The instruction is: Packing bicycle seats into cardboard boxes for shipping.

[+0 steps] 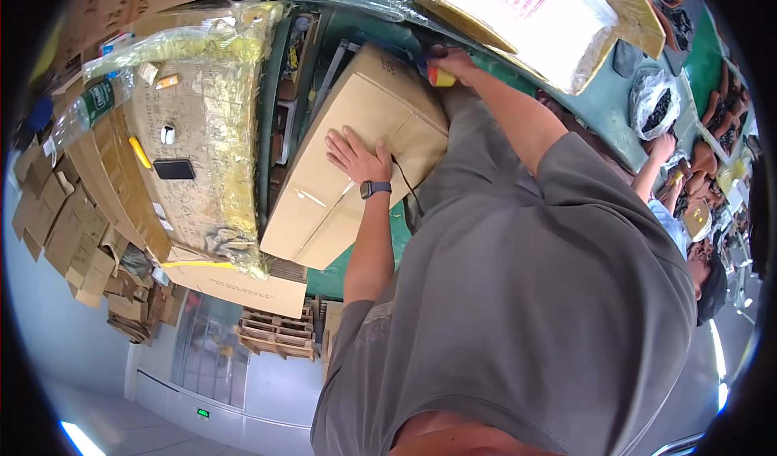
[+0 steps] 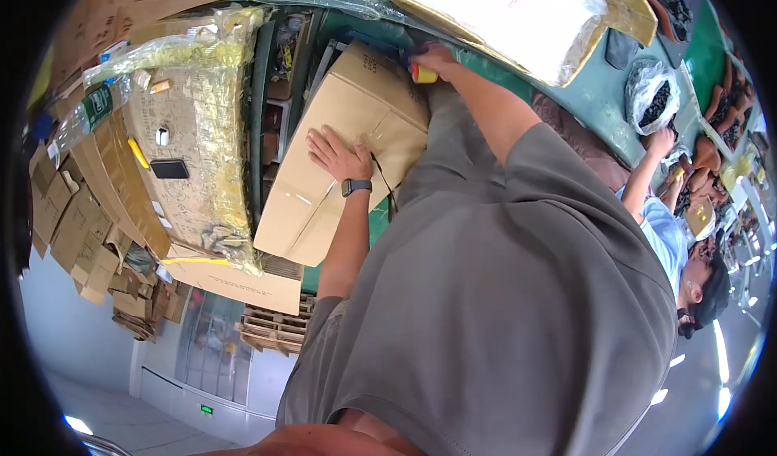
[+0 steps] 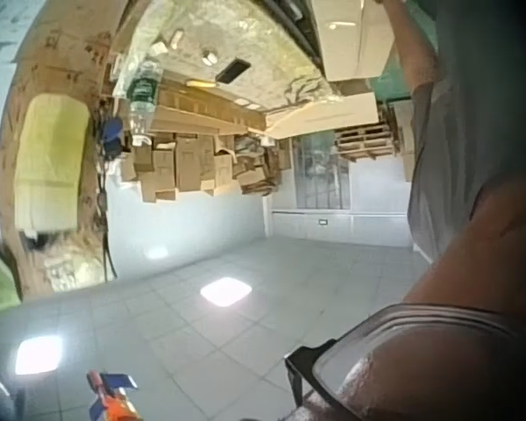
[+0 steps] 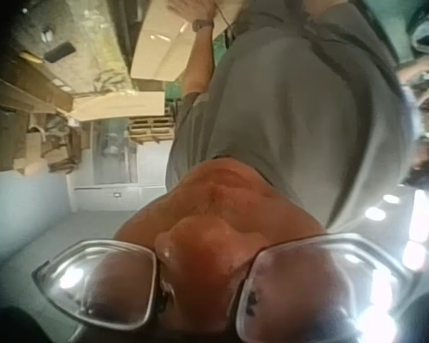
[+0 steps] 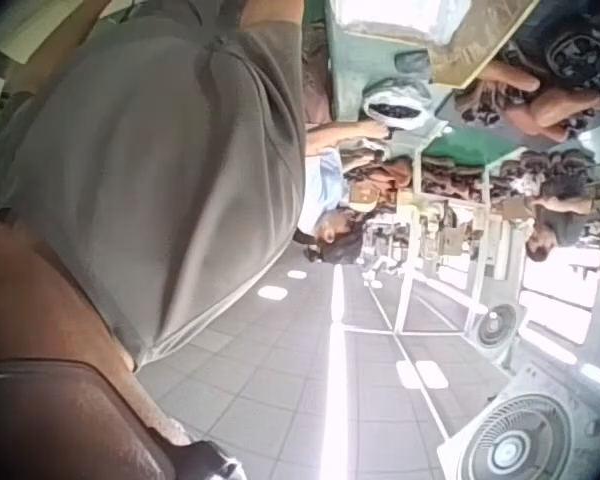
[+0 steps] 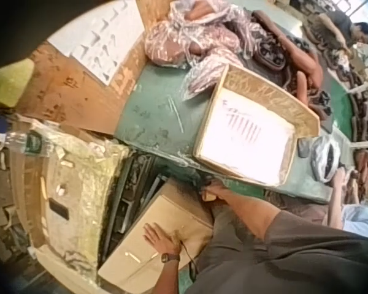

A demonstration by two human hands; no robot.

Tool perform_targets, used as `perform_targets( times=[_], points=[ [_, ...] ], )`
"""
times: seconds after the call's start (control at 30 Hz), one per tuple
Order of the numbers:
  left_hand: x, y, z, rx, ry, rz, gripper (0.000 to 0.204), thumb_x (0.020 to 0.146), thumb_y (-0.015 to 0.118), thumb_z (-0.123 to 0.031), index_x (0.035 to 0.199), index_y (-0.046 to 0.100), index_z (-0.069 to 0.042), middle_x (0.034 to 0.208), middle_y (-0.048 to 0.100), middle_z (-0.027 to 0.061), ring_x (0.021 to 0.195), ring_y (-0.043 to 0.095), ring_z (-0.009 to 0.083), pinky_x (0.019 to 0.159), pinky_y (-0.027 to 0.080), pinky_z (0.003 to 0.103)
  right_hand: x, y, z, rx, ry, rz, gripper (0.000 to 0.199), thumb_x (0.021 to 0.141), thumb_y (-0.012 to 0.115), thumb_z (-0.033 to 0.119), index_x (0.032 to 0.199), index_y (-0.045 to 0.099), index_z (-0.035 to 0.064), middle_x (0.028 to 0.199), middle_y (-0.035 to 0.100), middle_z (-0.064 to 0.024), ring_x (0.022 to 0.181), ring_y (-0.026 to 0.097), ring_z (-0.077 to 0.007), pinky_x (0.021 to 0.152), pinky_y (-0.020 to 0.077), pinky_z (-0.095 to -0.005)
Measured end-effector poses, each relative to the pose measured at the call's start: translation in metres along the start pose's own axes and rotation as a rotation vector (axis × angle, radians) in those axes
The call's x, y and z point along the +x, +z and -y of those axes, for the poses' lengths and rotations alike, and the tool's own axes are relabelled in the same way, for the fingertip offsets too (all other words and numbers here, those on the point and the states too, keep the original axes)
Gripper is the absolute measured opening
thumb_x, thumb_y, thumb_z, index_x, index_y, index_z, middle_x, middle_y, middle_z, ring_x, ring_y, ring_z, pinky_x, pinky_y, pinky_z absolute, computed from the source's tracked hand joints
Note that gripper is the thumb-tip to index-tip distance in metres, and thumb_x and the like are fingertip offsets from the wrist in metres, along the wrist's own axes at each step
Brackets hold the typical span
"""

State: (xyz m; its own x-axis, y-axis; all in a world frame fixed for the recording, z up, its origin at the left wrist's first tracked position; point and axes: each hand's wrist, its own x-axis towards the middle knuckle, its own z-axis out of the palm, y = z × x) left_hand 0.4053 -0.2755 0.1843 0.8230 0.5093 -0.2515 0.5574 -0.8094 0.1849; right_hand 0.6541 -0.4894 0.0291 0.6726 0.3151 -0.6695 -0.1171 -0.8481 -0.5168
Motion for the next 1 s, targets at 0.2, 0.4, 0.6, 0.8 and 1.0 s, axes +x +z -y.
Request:
perform_targets(
  times=[0.2,0.4,0.6,0.8,1.0],
  points=[
    [-0.004,0.039,-0.014,-0.051,-0.015,-0.128,0.087,0.110,0.038,-0.066,0.167,0.040,0.000,0.178,0.025,0.0305,0.166,0.019,0.0499,0.133,0.009,0.068,0.090,0.072,-0.084,1.116,0.756,0.159,0.022,0.100,0.076,0.028,0.110,0.076,0.0085,0.102,0.079,-0.0081,0.094,0.080,-0.0230,0.080,0.0677,-0.0406],
    [-0.010,0.036,-0.004,-0.040,-0.043,-0.109,0.086,0.109,0.043,-0.064,0.168,0.039,-0.002,0.178,0.025,0.0295,0.166,0.020,0.0495,0.133,0.008,0.068,0.059,0.023,-0.044,1.073,0.730,0.562,0.030,0.103,0.070,0.025,0.127,0.066,0.0077,0.118,0.079,-0.0109,0.106,0.080,-0.0256,0.094,0.0674,-0.0453],
    [-0.012,0.011,0.008,-0.045,-0.049,-0.111,0.083,0.108,0.046,-0.061,0.170,0.039,-0.006,0.180,0.025,0.0251,0.168,0.018,0.0462,0.133,0.008,0.067,-0.120,-0.159,0.118,1.088,0.864,0.776,0.036,0.102,0.073,0.030,0.124,0.065,0.0027,0.116,0.078,-0.0128,0.105,0.079,-0.0265,0.098,0.0663,-0.0441],
    [-0.039,0.000,0.041,-0.185,-0.092,-0.140,0.080,0.105,0.059,-0.041,0.170,0.035,0.001,0.180,0.025,0.0252,0.169,0.018,0.0420,0.136,0.009,0.061,-0.159,-0.081,0.146,1.159,0.909,0.752,0.038,0.105,0.069,0.032,0.129,0.067,0.0036,0.125,0.077,-0.0142,0.114,0.077,-0.0264,0.107,0.0620,-0.0464],
    [-0.175,0.006,0.227,0.084,-0.794,-0.252,0.080,0.106,0.059,-0.038,0.166,0.035,0.009,0.177,0.030,0.0294,0.166,0.023,0.0441,0.134,0.018,0.059,-0.198,0.103,0.320,0.651,-0.297,0.512,0.046,0.110,0.063,0.030,0.145,0.063,-0.0010,0.131,0.076,-0.0187,0.122,0.074,-0.0307,0.106,0.0592,-0.0473]
  ],
)
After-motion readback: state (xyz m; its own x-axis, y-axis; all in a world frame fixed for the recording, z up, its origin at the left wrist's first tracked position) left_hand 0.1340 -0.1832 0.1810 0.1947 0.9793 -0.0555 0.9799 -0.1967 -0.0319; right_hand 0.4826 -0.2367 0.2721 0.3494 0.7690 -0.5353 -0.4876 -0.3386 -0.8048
